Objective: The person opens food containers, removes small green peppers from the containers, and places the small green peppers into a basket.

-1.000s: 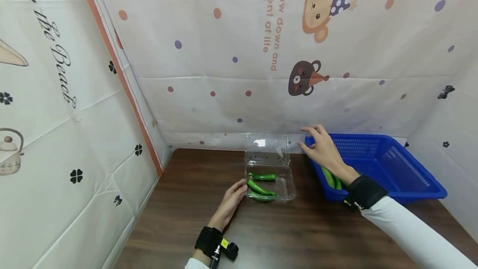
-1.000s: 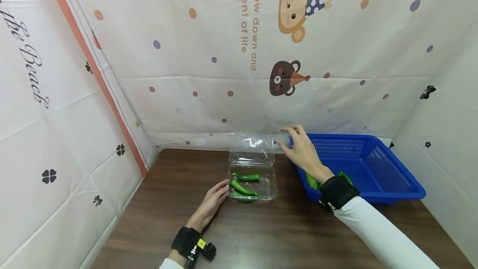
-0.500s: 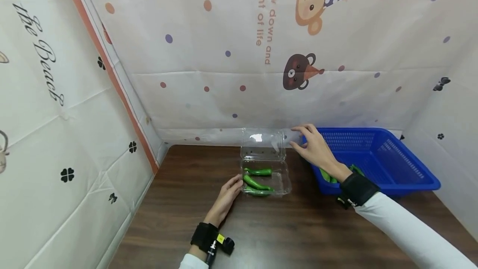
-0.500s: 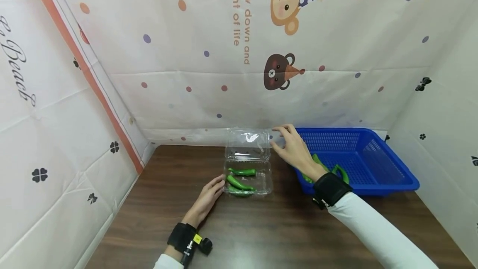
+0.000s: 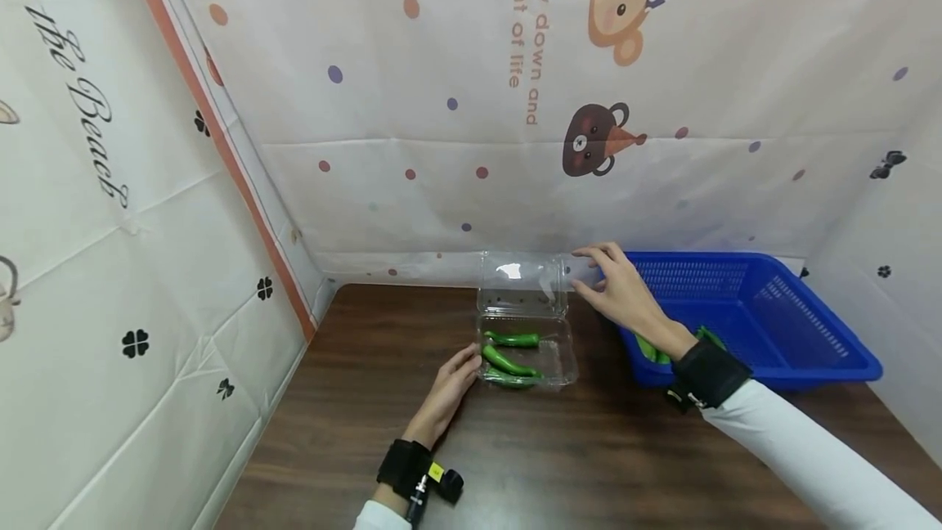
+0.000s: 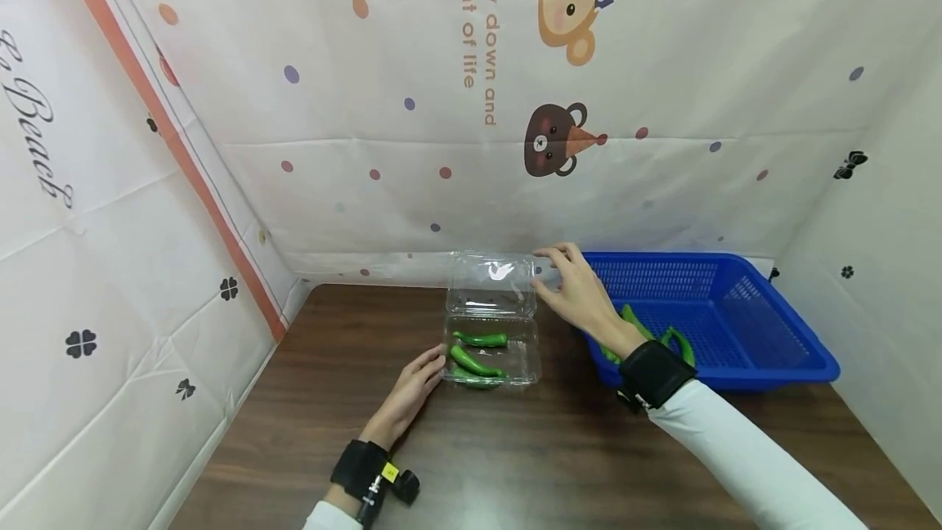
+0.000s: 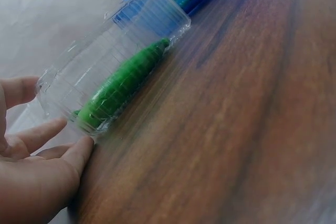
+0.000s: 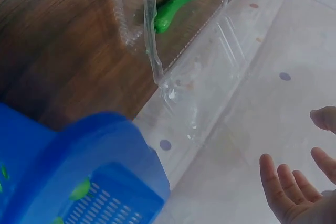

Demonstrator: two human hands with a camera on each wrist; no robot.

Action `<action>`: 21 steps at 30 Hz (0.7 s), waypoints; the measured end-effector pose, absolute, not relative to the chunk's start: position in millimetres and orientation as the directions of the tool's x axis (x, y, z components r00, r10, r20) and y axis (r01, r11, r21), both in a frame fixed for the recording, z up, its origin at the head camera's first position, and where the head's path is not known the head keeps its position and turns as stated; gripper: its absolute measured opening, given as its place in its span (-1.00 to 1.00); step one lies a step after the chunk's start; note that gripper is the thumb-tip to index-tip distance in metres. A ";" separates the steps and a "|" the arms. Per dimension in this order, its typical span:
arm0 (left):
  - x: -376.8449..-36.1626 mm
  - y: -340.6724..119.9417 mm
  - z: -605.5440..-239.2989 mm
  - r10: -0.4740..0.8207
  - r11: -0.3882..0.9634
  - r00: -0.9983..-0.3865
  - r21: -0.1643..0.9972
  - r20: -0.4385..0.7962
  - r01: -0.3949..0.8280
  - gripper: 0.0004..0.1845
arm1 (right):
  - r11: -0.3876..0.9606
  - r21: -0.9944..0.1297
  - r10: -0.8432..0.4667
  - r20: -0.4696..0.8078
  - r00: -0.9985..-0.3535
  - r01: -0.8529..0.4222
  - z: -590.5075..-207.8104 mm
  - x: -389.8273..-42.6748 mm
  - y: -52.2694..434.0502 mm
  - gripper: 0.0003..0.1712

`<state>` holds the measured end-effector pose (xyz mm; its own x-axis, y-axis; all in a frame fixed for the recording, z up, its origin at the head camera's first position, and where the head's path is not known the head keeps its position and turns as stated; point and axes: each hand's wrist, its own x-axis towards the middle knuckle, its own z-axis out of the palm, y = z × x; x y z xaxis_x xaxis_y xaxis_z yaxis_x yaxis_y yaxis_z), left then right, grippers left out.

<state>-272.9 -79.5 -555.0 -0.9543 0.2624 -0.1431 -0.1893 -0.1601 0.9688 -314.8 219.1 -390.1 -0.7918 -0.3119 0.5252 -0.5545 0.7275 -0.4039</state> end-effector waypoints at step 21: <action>-273.3 -81.4 -557.4 0.257 -0.167 -0.955 0.966 -0.150 -0.197 -0.28 | 0.676 -0.461 -0.340 0.497 -0.799 -0.574 -403.2 -308.6 199.3 -0.42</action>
<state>-273.3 -81.4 -557.4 -0.9548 0.2566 -0.1500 -0.1967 -0.1673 0.9661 -308.6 199.3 -403.2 -0.7986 -0.3398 0.4968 -0.5745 0.6765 -0.4608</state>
